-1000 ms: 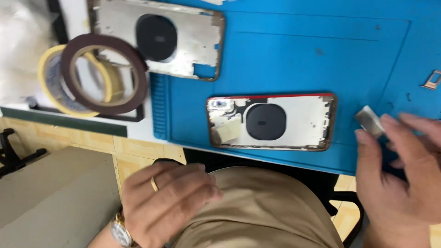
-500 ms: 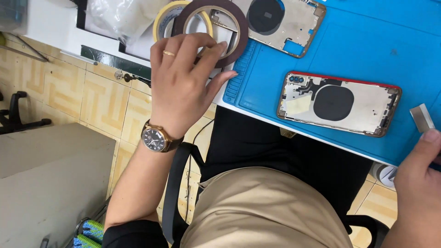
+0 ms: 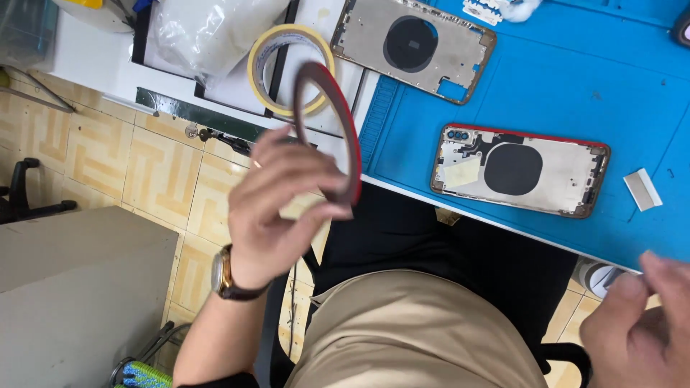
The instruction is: Applying and trimming double-sided adhesive tape to the frame of a smartphone chassis during a repair.
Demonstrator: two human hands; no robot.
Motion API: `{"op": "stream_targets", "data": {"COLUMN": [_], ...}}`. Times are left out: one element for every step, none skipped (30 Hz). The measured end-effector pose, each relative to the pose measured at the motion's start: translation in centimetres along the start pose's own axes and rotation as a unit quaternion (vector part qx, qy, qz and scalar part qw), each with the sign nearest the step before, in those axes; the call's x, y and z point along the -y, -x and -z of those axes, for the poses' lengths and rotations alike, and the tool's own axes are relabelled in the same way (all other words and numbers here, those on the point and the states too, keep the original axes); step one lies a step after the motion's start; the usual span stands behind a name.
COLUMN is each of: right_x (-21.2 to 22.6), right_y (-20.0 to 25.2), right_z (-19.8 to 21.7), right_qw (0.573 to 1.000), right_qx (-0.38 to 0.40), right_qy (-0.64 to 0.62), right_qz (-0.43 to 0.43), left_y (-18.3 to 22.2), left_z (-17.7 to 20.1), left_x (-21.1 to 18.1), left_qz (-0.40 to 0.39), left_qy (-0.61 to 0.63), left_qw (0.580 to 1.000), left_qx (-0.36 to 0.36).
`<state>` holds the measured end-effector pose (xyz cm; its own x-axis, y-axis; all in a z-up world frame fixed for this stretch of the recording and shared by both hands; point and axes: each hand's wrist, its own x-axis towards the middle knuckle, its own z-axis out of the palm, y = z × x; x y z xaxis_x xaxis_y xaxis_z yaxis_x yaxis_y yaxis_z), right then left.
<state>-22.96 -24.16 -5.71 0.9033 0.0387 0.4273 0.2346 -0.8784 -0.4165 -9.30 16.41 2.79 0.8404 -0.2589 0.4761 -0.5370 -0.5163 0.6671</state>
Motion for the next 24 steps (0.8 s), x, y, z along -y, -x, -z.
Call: {"op": "stream_targets", "data": {"right_x": [1.2,4.7,8.1,11.4,11.9,12.3,12.5,11.6,10.6,9.7,9.4,9.2,9.1,9.1,9.1,9.1,9.1,9.1,9.1,9.1,9.1,9.0,8.9,8.8], "right_y": [0.1,-2.1,-4.3,-6.6,-7.1,-7.6,-8.0,-8.0,-8.0,-7.9,-7.9,-8.0,-7.9,-7.9,-8.0,-8.0,-7.9,-7.9,-7.8,-7.8,-7.9,-7.9,-7.8,-7.7], "right_z": [0.7,1.5,2.3,3.1,2.5,1.9,1.6,1.0,0.4,-0.1,-0.3,-0.5,-0.7,-0.7,-0.8,-0.8,-1.0,-1.1,-1.2,-1.1,-1.2,-1.2,-1.2,-1.2], "right_qw": [0.998,0.998,0.989,0.971,0.970,0.960,0.949,0.950,0.943,0.931,0.933,0.923,0.912,0.912,0.899,0.884,0.885,0.887,0.889,0.888,0.881,0.873,0.872,0.874], "right_qx": [0.024,0.029,0.079,0.128,0.131,0.131,0.129,0.131,0.139,0.147,0.147,0.160,0.174,0.175,0.189,0.203,0.202,0.190,0.178,0.178,0.185,0.192,0.192,0.185], "right_qy": [-0.053,-0.054,-0.105,-0.155,-0.153,-0.206,-0.250,-0.241,-0.286,-0.331,-0.325,-0.346,-0.369,-0.366,-0.386,-0.406,-0.404,-0.400,-0.397,-0.396,-0.408,-0.420,-0.420,-0.422], "right_qz": [0.003,0.000,-0.066,-0.131,-0.137,-0.136,-0.140,-0.150,-0.098,-0.045,-0.053,-0.052,-0.052,-0.059,-0.085,-0.111,-0.115,-0.131,-0.146,-0.150,-0.154,-0.159,-0.161,-0.151], "left_y": [1.1,1.5,1.9,2.2,2.9,3.6,4.3,4.5,4.8,5.0,5.3,5.5,5.8,5.9,5.9,5.9,6.0,6.0,6.1,6.5,6.8,7.1,7.1,7.0], "left_z": [-0.1,-0.5,-1.0,-1.5,-1.9,-2.4,-3.3,-3.8,-4.3,-4.7,-5.1,-5.4,-5.7,-6.0,-6.3,-6.7,-7.0,-7.2,-7.4,-7.7,-8.0,-8.3,-8.4,-8.6], "left_x": [-0.8,-1.7,-2.5,-3.3,-3.4,-3.6,-3.7,-3.5,-3.3,-3.2,-3.0,-2.7,-2.6,-2.5,-2.3,-2.1,-2.0,-1.9,-1.8,-1.7,-1.4,-1.2,-1.0,-0.9], "left_qz": [0.012,0.018,0.022,0.027,0.031,0.055,0.077,0.078,0.085,0.091,0.091,0.093,0.098,0.100,0.107,0.113,0.114,0.121,0.127,0.129,0.134,0.140,0.142,0.153], "left_qy": [0.099,0.099,0.186,0.271,0.275,0.326,0.384,0.395,0.411,0.427,0.434,0.454,0.472,0.477,0.508,0.538,0.540,0.568,0.594,0.595,0.620,0.644,0.645,0.657], "left_qw": [0.994,0.994,0.978,0.952,0.950,0.926,0.893,0.886,0.875,0.863,0.858,0.845,0.832,0.828,0.809,0.790,0.787,0.767,0.747,0.744,0.723,0.702,0.700,0.686], "left_qx": [0.034,0.037,0.090,0.142,0.146,0.184,0.223,0.228,0.241,0.253,0.257,0.266,0.273,0.277,0.274,0.271,0.274,0.273,0.272,0.274,0.272,0.270,0.271,0.271]}}
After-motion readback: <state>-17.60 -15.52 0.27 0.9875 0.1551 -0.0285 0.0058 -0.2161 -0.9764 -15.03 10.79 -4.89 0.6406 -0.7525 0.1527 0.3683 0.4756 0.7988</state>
